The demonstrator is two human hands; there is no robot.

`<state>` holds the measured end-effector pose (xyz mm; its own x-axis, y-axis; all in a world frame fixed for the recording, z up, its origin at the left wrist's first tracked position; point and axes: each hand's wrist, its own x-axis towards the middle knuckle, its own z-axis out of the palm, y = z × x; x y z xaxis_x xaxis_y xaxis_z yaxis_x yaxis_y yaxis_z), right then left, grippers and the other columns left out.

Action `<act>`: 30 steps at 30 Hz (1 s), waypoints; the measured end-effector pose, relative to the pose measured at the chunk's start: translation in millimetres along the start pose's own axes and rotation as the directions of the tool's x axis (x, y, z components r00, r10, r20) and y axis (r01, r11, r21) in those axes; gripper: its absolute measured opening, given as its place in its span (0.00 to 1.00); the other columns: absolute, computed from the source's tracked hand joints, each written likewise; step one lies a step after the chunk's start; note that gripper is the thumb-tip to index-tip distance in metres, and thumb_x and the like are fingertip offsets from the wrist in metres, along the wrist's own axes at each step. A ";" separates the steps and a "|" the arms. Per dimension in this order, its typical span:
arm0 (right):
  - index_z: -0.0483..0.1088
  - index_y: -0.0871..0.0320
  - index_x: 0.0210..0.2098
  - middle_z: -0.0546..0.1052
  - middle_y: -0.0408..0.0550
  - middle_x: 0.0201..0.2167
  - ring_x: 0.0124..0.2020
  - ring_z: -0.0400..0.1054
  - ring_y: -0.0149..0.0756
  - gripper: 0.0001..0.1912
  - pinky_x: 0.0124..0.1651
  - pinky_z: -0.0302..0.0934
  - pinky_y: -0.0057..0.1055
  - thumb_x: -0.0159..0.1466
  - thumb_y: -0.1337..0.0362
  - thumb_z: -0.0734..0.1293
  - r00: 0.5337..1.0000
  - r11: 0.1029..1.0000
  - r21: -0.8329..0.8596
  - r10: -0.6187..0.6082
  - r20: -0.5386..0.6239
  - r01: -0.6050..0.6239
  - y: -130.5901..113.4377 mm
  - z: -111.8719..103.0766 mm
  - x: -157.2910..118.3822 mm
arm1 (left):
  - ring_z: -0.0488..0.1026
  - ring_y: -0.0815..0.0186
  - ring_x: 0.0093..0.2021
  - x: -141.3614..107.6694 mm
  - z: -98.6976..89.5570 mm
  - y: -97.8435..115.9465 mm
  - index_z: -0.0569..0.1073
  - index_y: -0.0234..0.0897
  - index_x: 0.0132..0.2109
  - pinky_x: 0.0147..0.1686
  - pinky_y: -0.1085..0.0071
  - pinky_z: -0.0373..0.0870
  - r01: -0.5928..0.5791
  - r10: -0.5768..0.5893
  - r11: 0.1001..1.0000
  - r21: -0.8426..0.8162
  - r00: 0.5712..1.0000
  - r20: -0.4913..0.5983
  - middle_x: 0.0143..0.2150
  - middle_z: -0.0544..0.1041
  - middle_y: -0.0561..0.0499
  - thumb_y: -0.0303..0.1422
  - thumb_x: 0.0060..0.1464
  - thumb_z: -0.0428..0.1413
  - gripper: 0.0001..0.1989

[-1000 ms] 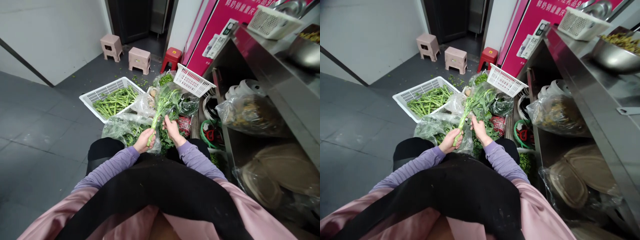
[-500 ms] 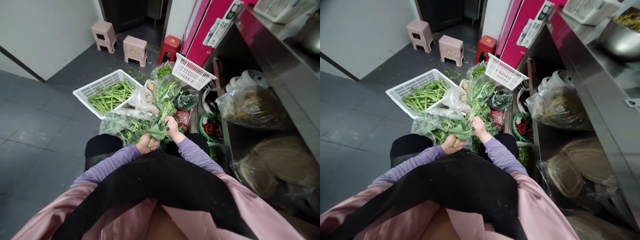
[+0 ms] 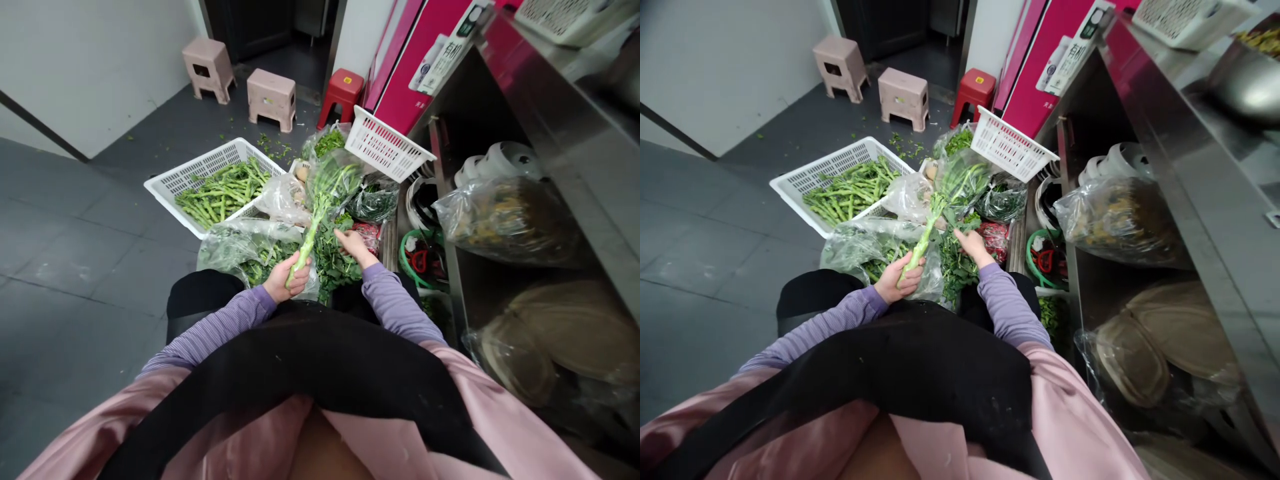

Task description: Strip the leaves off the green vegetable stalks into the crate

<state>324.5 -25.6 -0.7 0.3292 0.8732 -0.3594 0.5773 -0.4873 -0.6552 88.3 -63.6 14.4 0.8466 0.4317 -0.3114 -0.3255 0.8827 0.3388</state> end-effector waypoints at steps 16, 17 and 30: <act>0.58 0.56 0.33 0.65 0.33 0.17 0.13 0.57 0.22 0.12 0.14 0.54 0.18 0.52 0.74 0.63 0.973 0.315 0.934 -0.097 0.207 -0.168 -52.6 31.7 -55.4 | 0.57 0.75 0.11 -7.8 4.6 -10.5 0.65 0.36 0.39 0.12 0.78 0.56 -0.249 0.311 0.779 0.576 0.951 -0.009 0.18 0.63 0.60 0.43 0.54 0.55 0.15; 0.58 0.55 0.34 0.66 0.33 0.18 0.15 0.60 0.23 0.12 0.16 0.57 0.19 0.53 0.72 0.64 0.987 0.346 0.936 -0.112 0.112 -0.067 -50.9 29.3 -59.0 | 0.59 0.75 0.12 -6.9 3.3 -10.9 0.65 0.36 0.38 0.13 0.78 0.57 -0.257 0.390 0.708 0.657 0.919 -0.062 0.18 0.64 0.60 0.42 0.53 0.57 0.14; 0.55 0.55 0.30 0.61 0.33 0.17 0.14 0.51 0.21 0.10 0.14 0.43 0.19 0.54 0.66 0.64 0.963 0.327 0.944 -0.265 0.057 0.034 -63.7 17.9 -70.5 | 0.55 0.74 0.12 -9.5 11.1 -20.1 0.62 0.39 0.39 0.12 0.77 0.53 -0.172 0.256 0.803 0.570 0.964 -0.069 0.19 0.62 0.61 0.47 0.51 0.56 0.18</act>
<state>251.1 -55.9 54.5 0.1214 0.9701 -0.2103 -0.5058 -0.1219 -0.8540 91.5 -87.5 20.4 0.7042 0.6547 -0.2746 -0.1673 0.5289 0.8321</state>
